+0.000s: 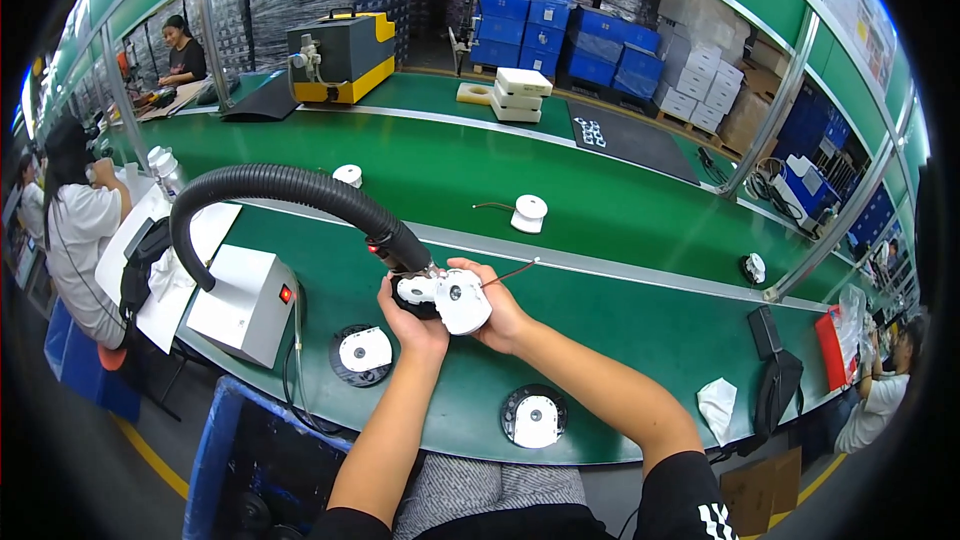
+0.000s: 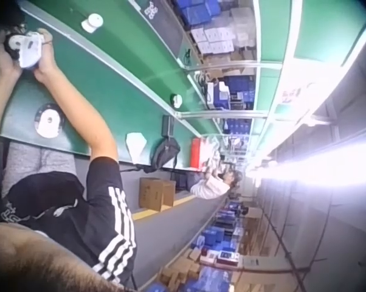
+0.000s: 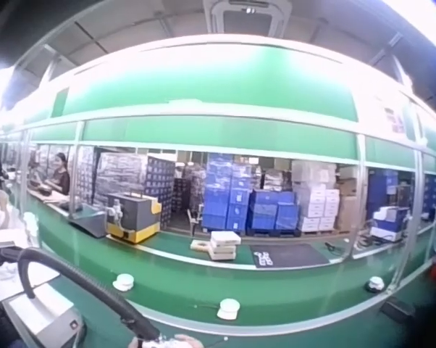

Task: The person assembles components of an electronic device by hand, joining a circuit board and wires into a housing.

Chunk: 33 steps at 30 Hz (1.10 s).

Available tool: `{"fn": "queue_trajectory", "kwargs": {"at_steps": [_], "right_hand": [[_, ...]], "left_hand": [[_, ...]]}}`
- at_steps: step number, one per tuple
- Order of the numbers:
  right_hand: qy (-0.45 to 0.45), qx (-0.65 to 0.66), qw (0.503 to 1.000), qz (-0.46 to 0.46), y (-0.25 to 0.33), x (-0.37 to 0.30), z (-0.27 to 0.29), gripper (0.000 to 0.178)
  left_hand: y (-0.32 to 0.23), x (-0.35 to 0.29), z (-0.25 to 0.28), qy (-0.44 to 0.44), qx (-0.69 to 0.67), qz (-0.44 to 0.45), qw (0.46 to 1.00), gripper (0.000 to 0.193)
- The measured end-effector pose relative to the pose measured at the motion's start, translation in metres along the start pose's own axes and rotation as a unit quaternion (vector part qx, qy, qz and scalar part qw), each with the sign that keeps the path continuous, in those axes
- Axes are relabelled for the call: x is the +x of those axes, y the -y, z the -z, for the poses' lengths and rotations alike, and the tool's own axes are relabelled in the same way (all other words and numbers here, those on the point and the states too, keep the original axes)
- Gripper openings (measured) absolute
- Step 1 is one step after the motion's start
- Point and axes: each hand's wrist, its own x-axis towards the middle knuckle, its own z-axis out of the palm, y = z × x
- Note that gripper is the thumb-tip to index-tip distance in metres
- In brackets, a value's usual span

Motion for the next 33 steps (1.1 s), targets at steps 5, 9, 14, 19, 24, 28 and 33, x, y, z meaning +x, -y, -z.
{"fn": "queue_trajectory", "kwargs": {"at_steps": [5,9,14,19,24,28,33], "right_hand": [[0.029,0.042,0.999,-0.004,-0.001,-0.003,-0.012,0.036],[0.052,0.076,0.996,-0.014,0.0,-0.006,-0.025,0.03],[0.079,0.124,0.989,-0.012,-0.007,0.01,-0.011,0.03],[0.085,0.141,0.986,-0.007,-0.012,0.005,-0.006,0.027],[0.034,0.176,0.982,0.065,0.01,-0.067,0.005,0.042],[0.129,0.131,0.974,0.132,0.032,-0.132,0.036,0.051],[0.154,0.104,0.958,0.218,0.045,-0.161,0.066,0.057]], "left_hand": [[-0.001,0.01,0.013,0.008,-0.002,0.009,1.0,0.046],[-0.004,0.012,0.016,0.014,-0.009,-0.003,1.0,0.048],[0.003,0.013,0.014,0.028,0.014,0.004,0.999,0.041],[-0.008,0.016,0.019,0.038,0.03,0.021,0.999,0.04],[0.0,0.007,0.007,0.043,0.125,0.045,0.99,0.053],[0.007,-0.009,-0.022,0.057,0.098,0.178,0.977,0.055],[0.042,-0.023,-0.054,0.165,0.099,0.315,0.929,0.064]]}}
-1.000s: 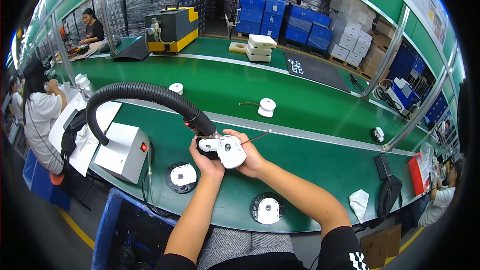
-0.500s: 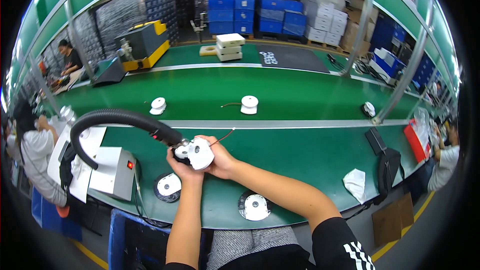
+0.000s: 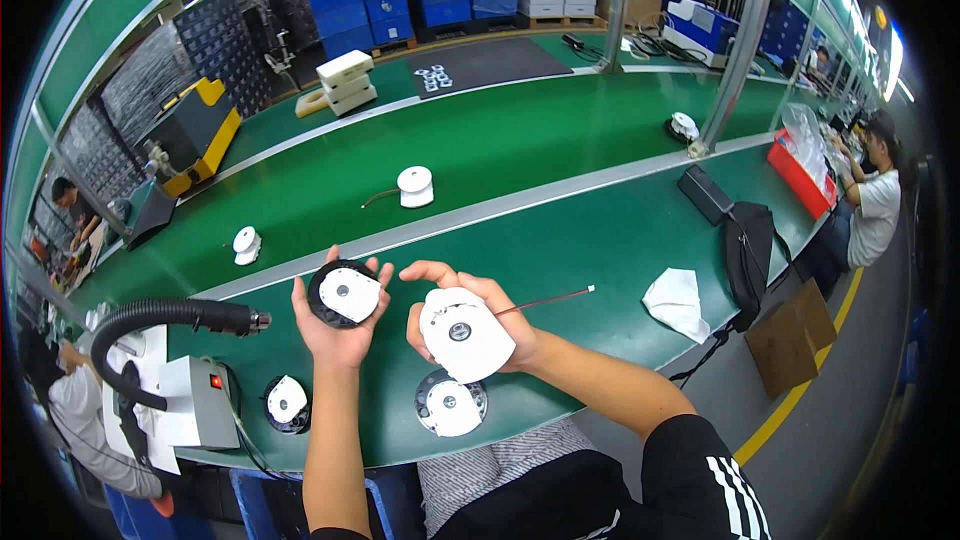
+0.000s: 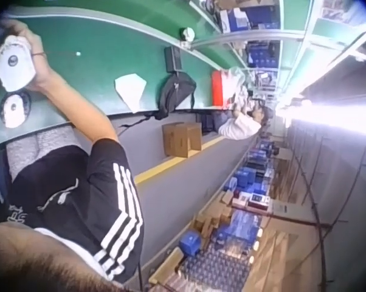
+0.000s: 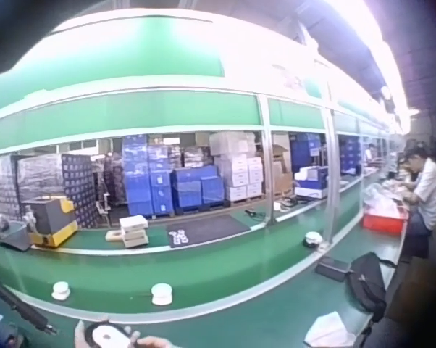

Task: The person assembles components of an electronic device by hand, joining a circuit board and wires into a housing.

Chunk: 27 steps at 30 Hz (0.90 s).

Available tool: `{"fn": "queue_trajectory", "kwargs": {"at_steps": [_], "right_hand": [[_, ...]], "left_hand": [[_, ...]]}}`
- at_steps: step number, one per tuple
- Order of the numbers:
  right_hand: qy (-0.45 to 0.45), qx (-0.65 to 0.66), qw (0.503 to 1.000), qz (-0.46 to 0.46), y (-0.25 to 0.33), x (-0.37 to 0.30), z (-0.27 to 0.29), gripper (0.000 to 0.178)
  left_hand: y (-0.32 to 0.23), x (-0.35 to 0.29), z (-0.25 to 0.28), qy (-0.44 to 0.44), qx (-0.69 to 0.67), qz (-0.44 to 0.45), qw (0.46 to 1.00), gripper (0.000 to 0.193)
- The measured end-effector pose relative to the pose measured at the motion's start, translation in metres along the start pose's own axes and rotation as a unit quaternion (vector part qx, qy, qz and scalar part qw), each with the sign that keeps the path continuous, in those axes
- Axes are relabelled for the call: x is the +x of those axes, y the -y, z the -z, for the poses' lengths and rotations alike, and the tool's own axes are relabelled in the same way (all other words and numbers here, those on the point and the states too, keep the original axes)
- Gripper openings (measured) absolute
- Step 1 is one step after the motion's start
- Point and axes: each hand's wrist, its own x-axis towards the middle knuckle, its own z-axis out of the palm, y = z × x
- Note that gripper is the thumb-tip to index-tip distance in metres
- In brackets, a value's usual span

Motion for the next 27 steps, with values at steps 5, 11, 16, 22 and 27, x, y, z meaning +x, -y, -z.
{"fn": "queue_trajectory", "kwargs": {"at_steps": [5,11,16,22,27], "right_hand": [[-0.028,-0.014,0.999,0.045,0.014,-0.01,0.023,0.057],[-0.084,0.006,0.995,0.052,0.017,-0.012,0.04,0.054],[-0.145,0.014,0.987,0.072,0.006,-0.009,0.046,0.047],[-0.178,-0.534,0.778,0.279,-0.01,-0.01,0.054,0.052],[-0.117,-0.682,0.631,0.351,-0.021,-0.004,0.054,0.053]], "left_hand": [[0.05,0.007,-0.035,0.038,0.047,0.053,0.997,0.071],[0.082,-0.005,-0.026,0.033,0.131,0.001,0.991,0.072],[0.082,-0.018,-0.022,0.044,0.269,-0.07,0.96,0.065],[0.095,-0.024,-0.022,0.075,0.351,-0.11,0.927,0.069],[0.097,-0.035,-0.022,0.074,0.401,-0.142,0.902,0.067]]}}
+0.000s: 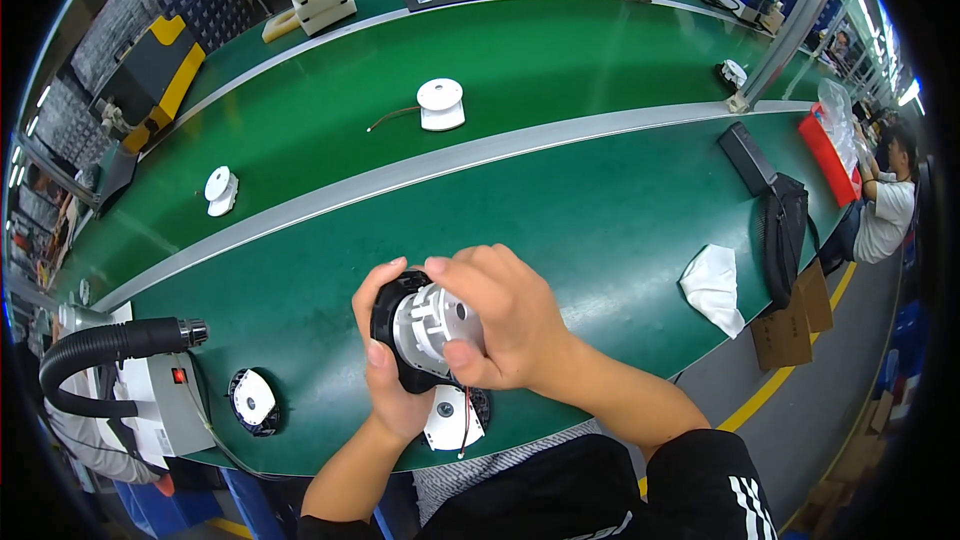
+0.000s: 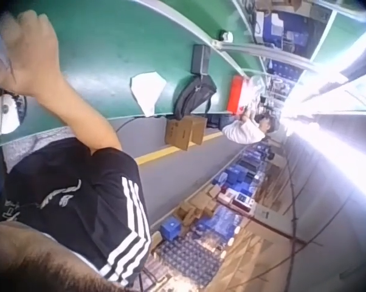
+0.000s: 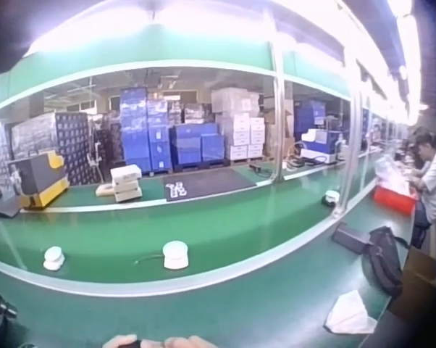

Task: The person assembles components of an electronic device by hand, joining a circuit board and wires into a housing.

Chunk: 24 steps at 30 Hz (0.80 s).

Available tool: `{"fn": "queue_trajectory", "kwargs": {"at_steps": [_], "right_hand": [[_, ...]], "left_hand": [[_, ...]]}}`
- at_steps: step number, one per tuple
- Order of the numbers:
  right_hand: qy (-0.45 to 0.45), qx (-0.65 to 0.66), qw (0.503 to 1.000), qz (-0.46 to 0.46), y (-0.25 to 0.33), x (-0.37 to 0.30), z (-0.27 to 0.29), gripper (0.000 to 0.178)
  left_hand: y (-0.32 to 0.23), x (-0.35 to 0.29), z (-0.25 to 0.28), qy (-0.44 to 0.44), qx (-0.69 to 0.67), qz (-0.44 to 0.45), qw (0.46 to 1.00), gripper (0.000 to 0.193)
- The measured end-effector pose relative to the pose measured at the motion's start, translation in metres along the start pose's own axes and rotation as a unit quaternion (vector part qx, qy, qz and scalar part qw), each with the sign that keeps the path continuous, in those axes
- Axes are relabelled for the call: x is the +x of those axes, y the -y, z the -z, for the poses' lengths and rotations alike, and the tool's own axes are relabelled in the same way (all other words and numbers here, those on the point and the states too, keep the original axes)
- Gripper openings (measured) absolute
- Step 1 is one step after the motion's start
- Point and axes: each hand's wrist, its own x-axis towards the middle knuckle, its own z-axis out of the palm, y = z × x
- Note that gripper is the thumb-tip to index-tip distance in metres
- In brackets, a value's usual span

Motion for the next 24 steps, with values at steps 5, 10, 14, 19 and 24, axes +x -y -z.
{"fn": "queue_trajectory", "kwargs": {"at_steps": [5,10,14,19,24], "right_hand": [[0.015,-0.043,0.999,0.022,0.001,-0.002,0.0,0.052],[0.025,-0.061,0.997,0.049,0.002,0.0,0.002,0.055],[0.018,-0.063,0.997,0.047,0.003,0.0,0.001,0.055],[0.027,-0.063,0.998,0.014,0.011,-0.002,0.004,0.053],[0.055,-0.058,0.997,-0.011,0.01,-0.004,0.006,0.055]], "left_hand": [[0.002,-0.001,-0.001,0.02,0.032,-0.009,0.999,0.068],[0.005,-0.002,-0.001,0.011,0.052,-0.019,0.998,0.071],[0.006,-0.002,-0.001,0.011,0.082,-0.032,0.996,0.074],[0.006,-0.003,0.0,0.008,0.106,-0.035,0.994,0.076],[0.01,-0.004,0.0,0.002,0.132,-0.037,0.991,0.077]]}}
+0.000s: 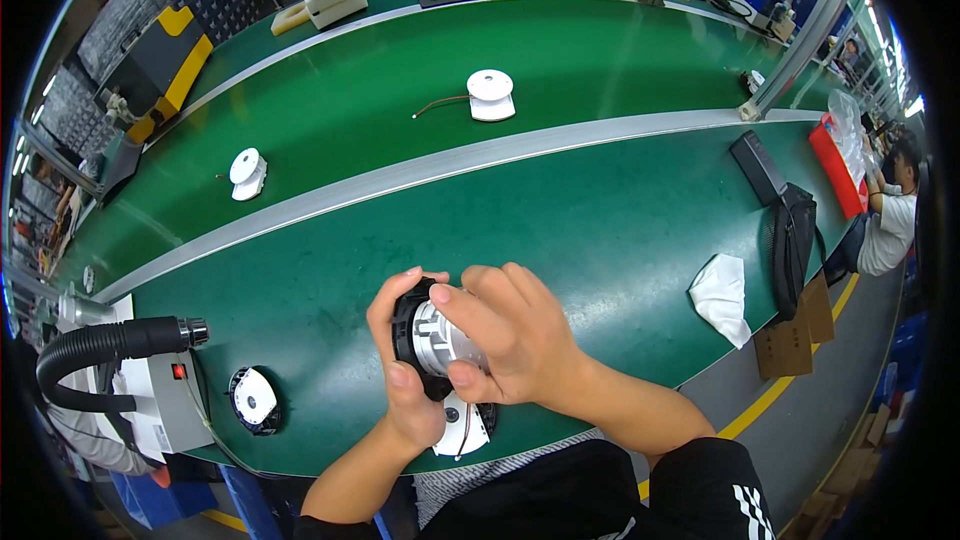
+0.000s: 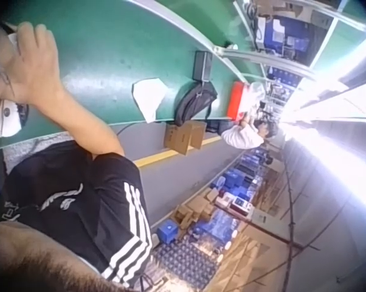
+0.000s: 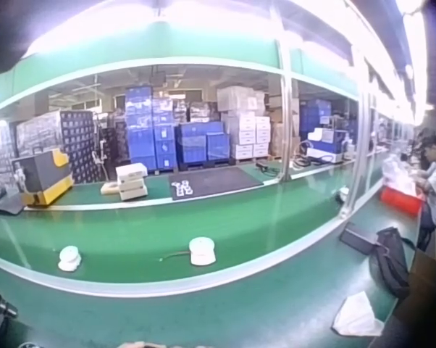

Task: The person assembles components of an electronic device by hand, joining a circuit board and wires into a housing.

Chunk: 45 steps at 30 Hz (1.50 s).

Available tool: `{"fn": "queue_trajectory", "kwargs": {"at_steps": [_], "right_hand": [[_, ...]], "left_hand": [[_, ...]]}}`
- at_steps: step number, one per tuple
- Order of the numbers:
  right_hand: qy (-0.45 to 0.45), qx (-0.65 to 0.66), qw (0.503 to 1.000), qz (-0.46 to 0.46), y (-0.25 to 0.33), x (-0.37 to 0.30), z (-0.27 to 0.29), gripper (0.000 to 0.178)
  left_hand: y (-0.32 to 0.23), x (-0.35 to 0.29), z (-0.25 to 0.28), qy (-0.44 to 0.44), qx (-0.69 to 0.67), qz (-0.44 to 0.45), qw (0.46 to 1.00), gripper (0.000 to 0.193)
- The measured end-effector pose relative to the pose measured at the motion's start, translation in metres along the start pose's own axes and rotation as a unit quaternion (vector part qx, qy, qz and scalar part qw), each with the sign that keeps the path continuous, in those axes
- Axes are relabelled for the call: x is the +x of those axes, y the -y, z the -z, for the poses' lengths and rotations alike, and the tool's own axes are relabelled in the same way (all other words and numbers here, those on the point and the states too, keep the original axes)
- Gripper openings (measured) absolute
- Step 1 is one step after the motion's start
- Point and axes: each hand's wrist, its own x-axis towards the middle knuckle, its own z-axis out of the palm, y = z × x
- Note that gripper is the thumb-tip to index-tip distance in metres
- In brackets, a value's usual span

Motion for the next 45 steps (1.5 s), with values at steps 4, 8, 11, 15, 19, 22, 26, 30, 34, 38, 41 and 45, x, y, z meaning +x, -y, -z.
{"fn": "queue_trajectory", "kwargs": {"at_steps": [4,8,11,15,19,22,26,30,34,38,41,45], "right_hand": [[-0.015,-0.026,0.999,0.033,-0.005,0.0,-0.004,0.056],[-0.024,-0.019,0.999,0.03,-0.004,-0.005,-0.008,0.058],[-0.001,-0.028,1.0,0.009,-0.002,-0.004,-0.007,0.059],[0.044,-0.06,0.997,-0.037,0.007,0.001,0.0,0.065],[-0.009,-0.008,1.0,0.007,0.0,0.011,0.014,0.072],[-0.104,0.115,0.988,0.008,-0.004,0.015,0.016,0.061],[-0.099,0.164,0.981,-0.037,-0.004,0.011,0.009,0.063],[-0.079,0.226,0.969,-0.062,0.0,0.007,0.01,0.062],[-0.127,0.24,0.959,-0.085,0.006,0.007,0.006,0.064],[-0.131,0.166,0.977,0.008,0.004,0.007,0.009,0.053],[-0.172,0.154,0.973,-0.014,-0.003,0.0,-0.002,0.058],[-0.059,0.067,0.996,0.013,-0.002,0.004,0.027,0.057]], "left_hand": [[0.002,-0.001,-0.001,0.002,0.006,-0.002,1.0,0.077],[0.002,-0.002,-0.005,0.008,0.0,-0.022,1.0,0.074],[0.0,-0.003,-0.006,-0.007,-0.019,0.016,1.0,0.073],[0.004,-0.005,-0.007,-0.015,-0.082,0.049,0.995,0.072],[0.01,-0.01,-0.008,0.0,-0.109,0.03,0.994,0.074],[0.005,-0.012,-0.01,0.077,-0.033,0.009,0.996,0.074],[-0.008,-0.013,-0.013,0.143,0.031,0.064,0.987,0.078],[-0.009,-0.012,-0.013,0.184,0.004,0.064,0.981,0.076],[-0.005,-0.019,-0.023,0.14,-0.05,0.055,0.987,0.074],[-0.002,-0.019,-0.02,0.121,-0.066,0.025,0.99,0.074],[0.004,-0.019,-0.014,0.115,-0.044,0.052,0.991,0.074],[-0.001,0.0,-0.014,0.055,-0.076,0.007,0.996,0.083]]}}
